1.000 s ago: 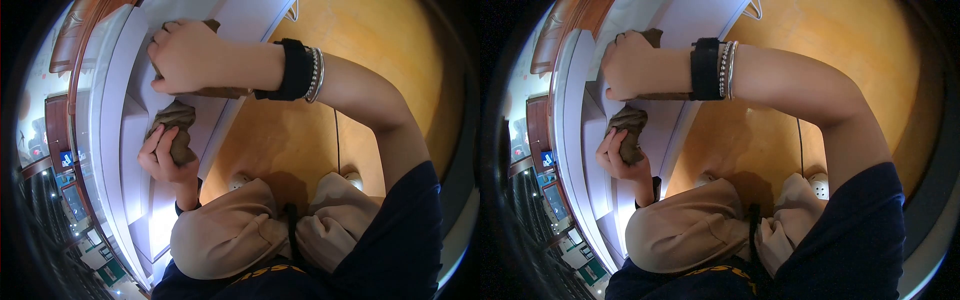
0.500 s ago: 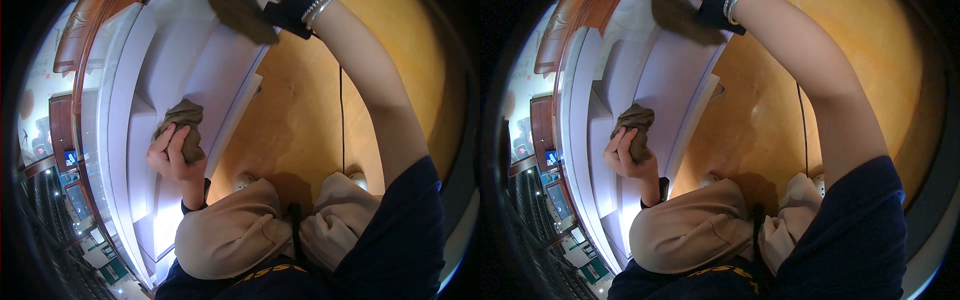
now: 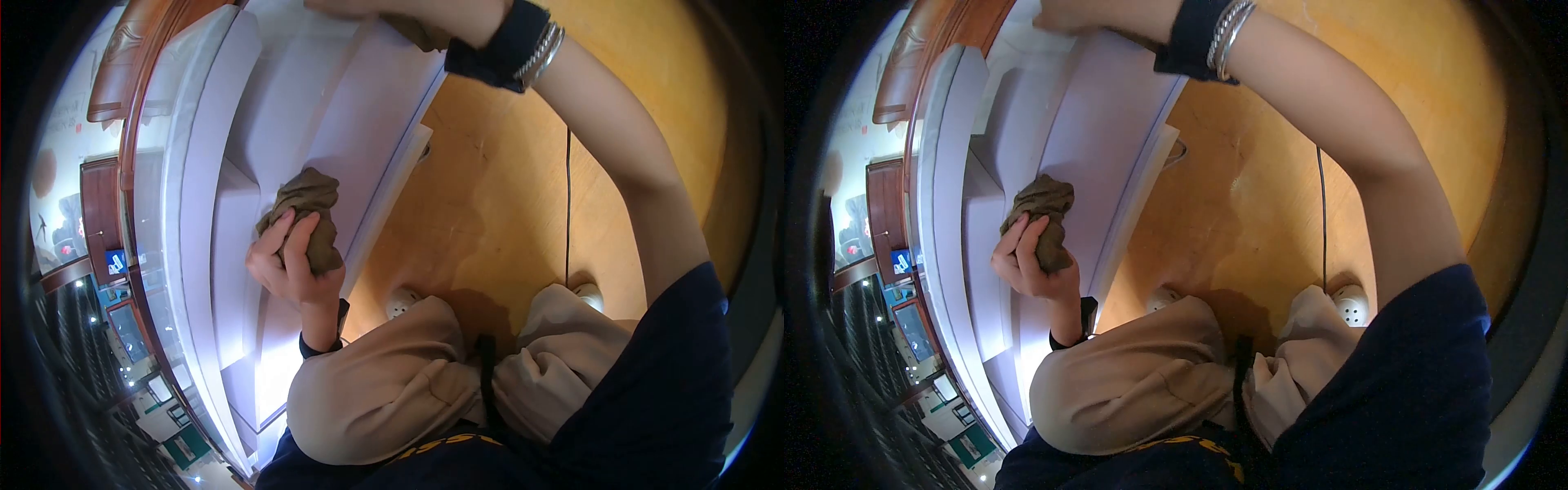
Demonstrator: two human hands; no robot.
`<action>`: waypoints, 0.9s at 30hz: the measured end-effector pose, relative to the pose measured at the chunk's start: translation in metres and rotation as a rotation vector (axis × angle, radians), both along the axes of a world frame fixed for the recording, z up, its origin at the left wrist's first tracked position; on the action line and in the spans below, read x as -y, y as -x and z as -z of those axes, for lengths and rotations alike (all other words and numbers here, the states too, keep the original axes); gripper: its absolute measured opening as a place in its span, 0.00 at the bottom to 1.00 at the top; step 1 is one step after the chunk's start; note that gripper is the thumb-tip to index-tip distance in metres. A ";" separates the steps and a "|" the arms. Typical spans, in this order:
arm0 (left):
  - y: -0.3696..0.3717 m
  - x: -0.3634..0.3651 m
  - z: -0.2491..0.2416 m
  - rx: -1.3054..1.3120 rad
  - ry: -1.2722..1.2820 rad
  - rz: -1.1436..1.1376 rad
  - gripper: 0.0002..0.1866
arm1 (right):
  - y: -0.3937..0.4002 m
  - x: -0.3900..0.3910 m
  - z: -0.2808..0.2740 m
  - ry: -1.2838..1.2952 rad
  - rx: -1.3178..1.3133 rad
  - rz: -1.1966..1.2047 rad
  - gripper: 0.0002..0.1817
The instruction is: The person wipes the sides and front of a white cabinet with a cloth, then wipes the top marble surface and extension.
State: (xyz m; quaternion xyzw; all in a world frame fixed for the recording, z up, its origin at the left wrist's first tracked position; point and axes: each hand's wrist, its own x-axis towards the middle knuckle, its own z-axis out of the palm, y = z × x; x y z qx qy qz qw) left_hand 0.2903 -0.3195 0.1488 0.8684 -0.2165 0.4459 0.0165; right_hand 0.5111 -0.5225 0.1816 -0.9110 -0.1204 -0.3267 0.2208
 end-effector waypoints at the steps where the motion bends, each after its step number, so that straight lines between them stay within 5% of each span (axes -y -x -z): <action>1: 0.000 0.000 0.000 0.006 -0.017 0.002 0.13 | 0.011 -0.006 0.002 0.145 0.125 0.012 0.19; 7: 0.004 0.005 0.004 -0.055 -0.098 -0.059 0.14 | 0.018 -0.037 -0.005 0.510 -0.039 -0.523 0.21; 10: 0.003 0.004 0.011 -0.016 -0.119 -0.067 0.09 | 0.047 -0.053 -0.013 0.323 -0.246 -0.664 0.21; 13: 0.005 0.001 0.010 -0.044 -0.097 -0.001 0.07 | 0.065 -0.076 -0.004 0.221 -0.175 -0.809 0.18; 20: 0.019 -0.017 0.004 -0.008 -0.057 0.192 0.06 | 0.084 -0.111 -0.002 0.237 -0.144 -0.901 0.15; 27: 0.015 -0.011 -0.019 0.138 -0.148 0.114 0.11 | 0.040 -0.107 -0.023 0.366 -0.477 -0.817 0.20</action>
